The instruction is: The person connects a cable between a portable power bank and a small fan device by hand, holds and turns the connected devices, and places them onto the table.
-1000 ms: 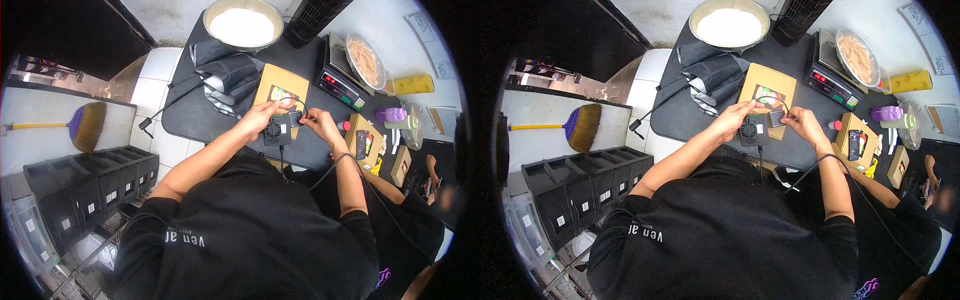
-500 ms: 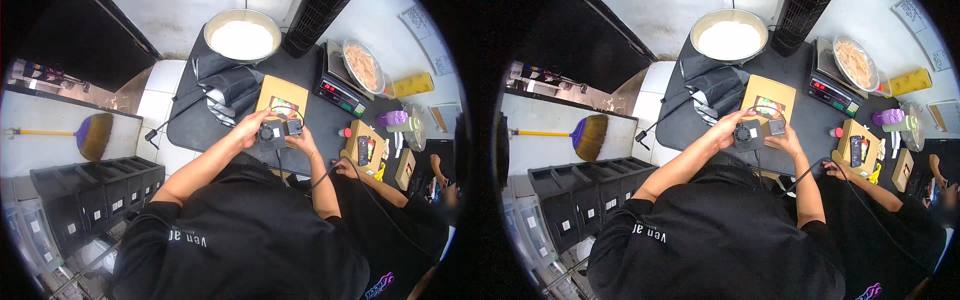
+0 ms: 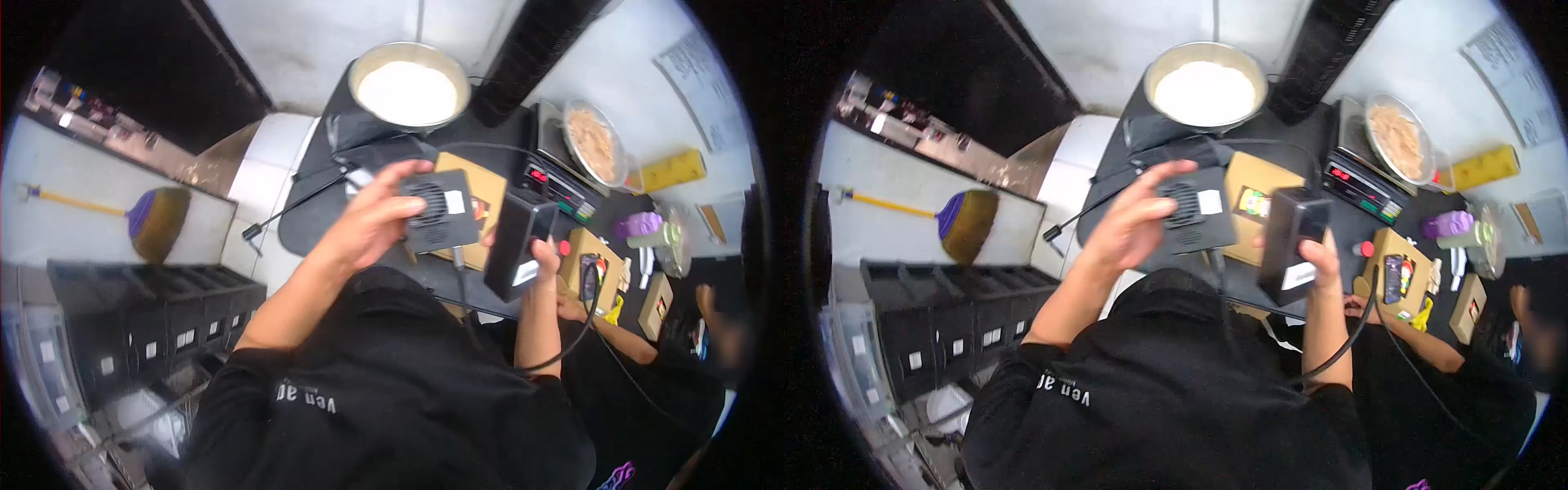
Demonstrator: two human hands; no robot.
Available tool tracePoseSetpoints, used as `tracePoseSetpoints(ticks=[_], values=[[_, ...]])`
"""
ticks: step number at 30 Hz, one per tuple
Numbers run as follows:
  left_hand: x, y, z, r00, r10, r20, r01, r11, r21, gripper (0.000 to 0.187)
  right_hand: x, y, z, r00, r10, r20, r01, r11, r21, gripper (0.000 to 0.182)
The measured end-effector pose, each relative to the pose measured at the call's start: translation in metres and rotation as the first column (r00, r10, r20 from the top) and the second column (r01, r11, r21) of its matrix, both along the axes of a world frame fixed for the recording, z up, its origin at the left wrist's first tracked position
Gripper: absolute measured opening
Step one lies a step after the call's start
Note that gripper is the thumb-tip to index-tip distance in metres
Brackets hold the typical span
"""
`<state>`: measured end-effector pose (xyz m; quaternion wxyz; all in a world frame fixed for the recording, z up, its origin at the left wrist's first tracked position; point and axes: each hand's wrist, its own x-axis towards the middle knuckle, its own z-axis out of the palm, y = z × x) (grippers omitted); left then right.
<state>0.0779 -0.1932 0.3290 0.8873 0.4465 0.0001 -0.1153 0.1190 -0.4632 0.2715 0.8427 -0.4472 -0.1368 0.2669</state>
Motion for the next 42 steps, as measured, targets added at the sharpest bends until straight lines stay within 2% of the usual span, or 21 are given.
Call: tracePoseSetpoints(ticks=[1, 3, 5, 7, 8, 10, 12, 14, 15, 17, 18, 21, 23, 25, 28, 31, 34, 37, 39, 41, 42], values=[[-0.006, 0.004, 0.016, 0.995, 0.056, 0.086, -0.059, 0.998, 0.031, 0.059, -0.005, 0.012, 0.02, 1.0, 0.011, 0.01, -0.012, 1.0, 0.029, 0.068], [-0.017, 0.019, 0.025, 0.978, 0.137, 0.157, -0.134, 0.991, -0.032, 0.071, -0.021, 0.045, 0.052, 0.988, 0.15, -0.038, -0.133, 0.949, 0.284, 0.066], [-0.039, 0.031, 0.046, 0.943, 0.253, 0.216, -0.207, 0.955, -0.212, 0.075, -0.029, 0.075, 0.073, 0.922, 0.386, 0.029, -0.356, 0.815, 0.457, 0.062], [-0.057, 0.029, 0.066, 0.787, 0.505, 0.354, -0.359, 0.842, -0.401, 0.076, -0.04, 0.096, 0.092, 0.879, 0.465, 0.104, -0.469, 0.804, 0.365, 0.065], [-0.059, 0.032, 0.083, 0.771, 0.4, 0.496, -0.199, 0.89, -0.41, 0.072, -0.045, 0.107, 0.103, 0.852, 0.506, 0.135, -0.52, 0.787, 0.331, 0.068], [-0.077, 0.055, 0.103, 0.686, 0.327, 0.65, -0.133, 0.935, -0.329, 0.067, -0.053, 0.122, 0.123, 0.821, 0.555, 0.133, -0.563, 0.748, 0.352, 0.067], [-0.112, 0.079, 0.114, 0.625, 0.375, 0.685, -0.291, 0.926, -0.242, 0.067, -0.058, 0.134, 0.138, 0.812, 0.567, 0.137, -0.57, 0.722, 0.391, 0.067], [-0.12, 0.079, 0.119, 0.485, 0.473, 0.735, -0.326, 0.878, -0.35, 0.066, -0.059, 0.146, 0.139, 0.801, 0.557, 0.22, -0.597, 0.719, 0.356, 0.06], [-0.129, 0.078, 0.123, 0.471, 0.494, 0.731, -0.371, 0.863, -0.344, 0.061, -0.06, 0.152, 0.14, 0.794, 0.55, 0.261, -0.609, 0.718, 0.338, 0.058], [-0.127, 0.072, 0.123, 0.421, 0.502, 0.756, -0.292, 0.864, -0.411, 0.051, -0.067, 0.16, 0.139, 0.783, 0.594, 0.182, -0.618, 0.714, 0.329, 0.054], [-0.127, 0.068, 0.124, 0.402, 0.506, 0.763, -0.266, 0.862, -0.431, 0.048, -0.069, 0.165, 0.135, 0.771, 0.598, 0.22, -0.637, 0.709, 0.303, 0.053], [-0.135, 0.068, 0.123, 0.338, 0.577, 0.744, -0.396, 0.804, -0.444, 0.033, -0.075, 0.169, 0.143, 0.735, 0.67, 0.106, -0.663, 0.676, 0.32, 0.053], [-0.14, 0.079, 0.123, 0.43, 0.454, 0.78, -0.327, 0.884, -0.335, 0.029, -0.078, 0.172, 0.149, 0.718, 0.696, 0.024, -0.65, 0.657, 0.381, 0.051], [-0.138, 0.083, 0.122, 0.473, 0.39, 0.79, -0.251, 0.919, -0.304, 0.032, -0.082, 0.175, 0.147, 0.654, 0.752, -0.08, -0.552, 0.547, 0.629, 0.049], [-0.132, 0.076, 0.128, 0.523, 0.382, 0.762, -0.212, 0.924, -0.319, 0.041, -0.079, 0.179, 0.144, 0.647, 0.752, -0.128, -0.515, 0.555, 0.654, 0.048], [-0.13, 0.083, 0.125, 0.604, 0.375, 0.703, -0.211, 0.926, -0.314, 0.052, -0.076, 0.183, 0.135, 0.628, 0.765, -0.14, -0.541, 0.559, 0.628, 0.055], [-0.123, 0.083, 0.123, 0.497, 0.484, 0.72, -0.259, 0.875, -0.409, 0.061, -0.079, 0.183, 0.137, 0.653, 0.744, -0.14, -0.543, 0.589, 0.599, 0.055], [-0.123, 0.092, 0.126, 0.549, 0.412, 0.728, -0.172, 0.907, -0.383, 0.064, -0.079, 0.182, 0.137, 0.679, 0.721, -0.138, -0.537, 0.615, 0.577, 0.059], [-0.122, 0.097, 0.127, 0.562, 0.369, 0.74, -0.117, 0.922, -0.37, 0.067, -0.072, 0.182, 0.136, 0.673, 0.74, 0.015, -0.625, 0.558, 0.546, 0.06], [-0.125, 0.107, 0.127, 0.593, 0.318, 0.74, -0.124, 0.944, -0.307, 0.069, -0.072, 0.182, 0.136, 0.71, 0.698, 0.09, -0.637, 0.582, 0.505, 0.061], [-0.126, 0.111, 0.128, 0.603, 0.301, 0.738, -0.124, 0.95, -0.286, 0.069, -0.074, 0.182, 0.136, 0.731, 0.672, 0.117, -0.64, 0.617, 0.458, 0.072]])
